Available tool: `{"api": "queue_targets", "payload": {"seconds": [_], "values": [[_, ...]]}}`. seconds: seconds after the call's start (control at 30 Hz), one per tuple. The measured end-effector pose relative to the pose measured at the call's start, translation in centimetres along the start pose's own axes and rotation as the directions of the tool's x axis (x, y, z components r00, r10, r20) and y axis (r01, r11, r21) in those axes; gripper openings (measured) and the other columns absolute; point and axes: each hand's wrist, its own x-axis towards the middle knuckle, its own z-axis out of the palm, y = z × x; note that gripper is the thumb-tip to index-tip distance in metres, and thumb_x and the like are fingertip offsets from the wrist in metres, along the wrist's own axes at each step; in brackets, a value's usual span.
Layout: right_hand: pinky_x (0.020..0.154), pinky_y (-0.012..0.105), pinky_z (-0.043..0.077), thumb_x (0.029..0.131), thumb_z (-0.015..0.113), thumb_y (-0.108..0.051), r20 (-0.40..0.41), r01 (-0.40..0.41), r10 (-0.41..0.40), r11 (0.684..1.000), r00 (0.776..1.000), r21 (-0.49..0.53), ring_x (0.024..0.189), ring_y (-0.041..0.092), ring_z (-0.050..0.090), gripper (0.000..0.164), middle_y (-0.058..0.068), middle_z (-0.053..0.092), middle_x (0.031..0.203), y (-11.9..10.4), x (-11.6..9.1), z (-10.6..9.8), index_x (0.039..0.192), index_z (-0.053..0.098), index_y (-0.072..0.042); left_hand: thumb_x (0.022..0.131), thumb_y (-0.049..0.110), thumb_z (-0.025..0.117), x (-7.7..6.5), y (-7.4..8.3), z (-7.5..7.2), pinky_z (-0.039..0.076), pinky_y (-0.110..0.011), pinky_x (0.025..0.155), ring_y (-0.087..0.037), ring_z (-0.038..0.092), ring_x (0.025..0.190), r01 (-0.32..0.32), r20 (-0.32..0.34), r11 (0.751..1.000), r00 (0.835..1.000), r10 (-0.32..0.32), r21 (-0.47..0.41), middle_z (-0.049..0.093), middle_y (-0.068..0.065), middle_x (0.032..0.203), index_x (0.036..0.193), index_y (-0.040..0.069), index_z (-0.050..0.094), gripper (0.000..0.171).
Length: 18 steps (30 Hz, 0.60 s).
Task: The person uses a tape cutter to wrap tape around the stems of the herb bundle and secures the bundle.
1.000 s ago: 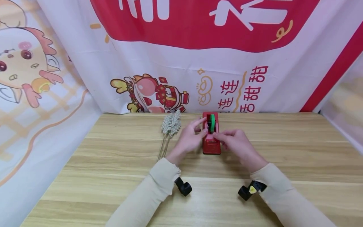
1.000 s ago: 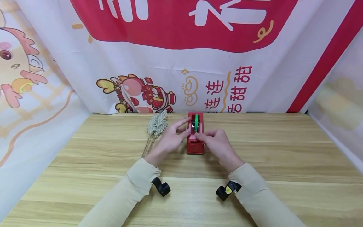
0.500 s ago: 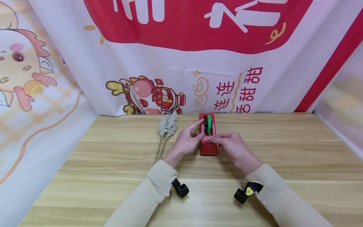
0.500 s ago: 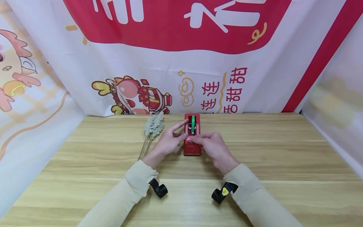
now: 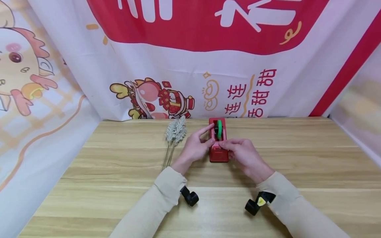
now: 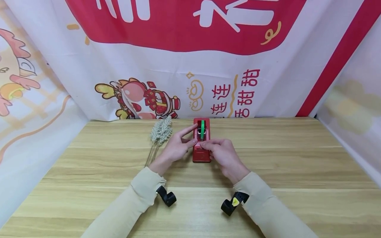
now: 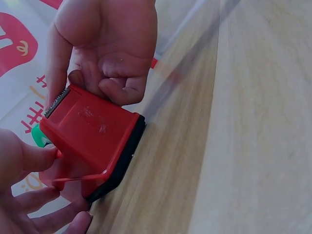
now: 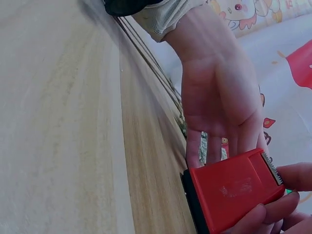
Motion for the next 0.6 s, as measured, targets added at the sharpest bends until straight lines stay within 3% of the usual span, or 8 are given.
{"api": "queue_targets", "payload": {"seconds": [0.13,0.27,0.6], "values": [[0.071,0.021,0.050,0.108,0.063,-0.020,0.001,-0.002,0.002,0.999,1.000,0.035,0.077,0.005,0.060,0.041,-0.005,0.077,0.100,-0.44,-0.36,-0.07,0.137,0.063,0.008,0.103,0.016,0.070,0.09,-0.09,-0.03,0.060,-0.034,0.087,-0.033,0.068,0.130,-0.014,0.003,1.000,1.000,0.014,0.001,0.043,-0.010,0.169,0.155,0.042,0.052,0.061],[0.067,0.022,0.044,0.107,0.065,-0.023,-0.001,0.001,-0.001,1.000,1.000,-0.006,0.071,0.009,0.048,0.040,-0.006,0.072,0.094,-0.89,-0.62,-0.16,0.134,0.066,0.006,0.103,0.016,0.070,0.11,-0.15,-0.05,0.060,-0.033,0.085,-0.032,0.070,0.128,-0.022,0.000,1.000,1.000,0.022,-0.001,0.044,-0.009,0.169,0.154,0.042,0.053,0.060],[0.070,0.023,0.046,0.108,0.063,-0.021,-0.005,-0.006,0.006,0.997,1.000,-0.071,0.075,0.010,0.049,0.039,-0.004,0.070,0.097,-1.08,-0.91,0.01,0.134,0.066,0.007,0.103,0.015,0.069,-0.05,-0.10,-0.03,0.056,-0.028,0.067,-0.030,0.071,0.123,-0.002,0.006,1.000,1.000,0.002,-0.016,0.042,-0.010,0.170,0.154,0.044,0.052,0.061]]}}
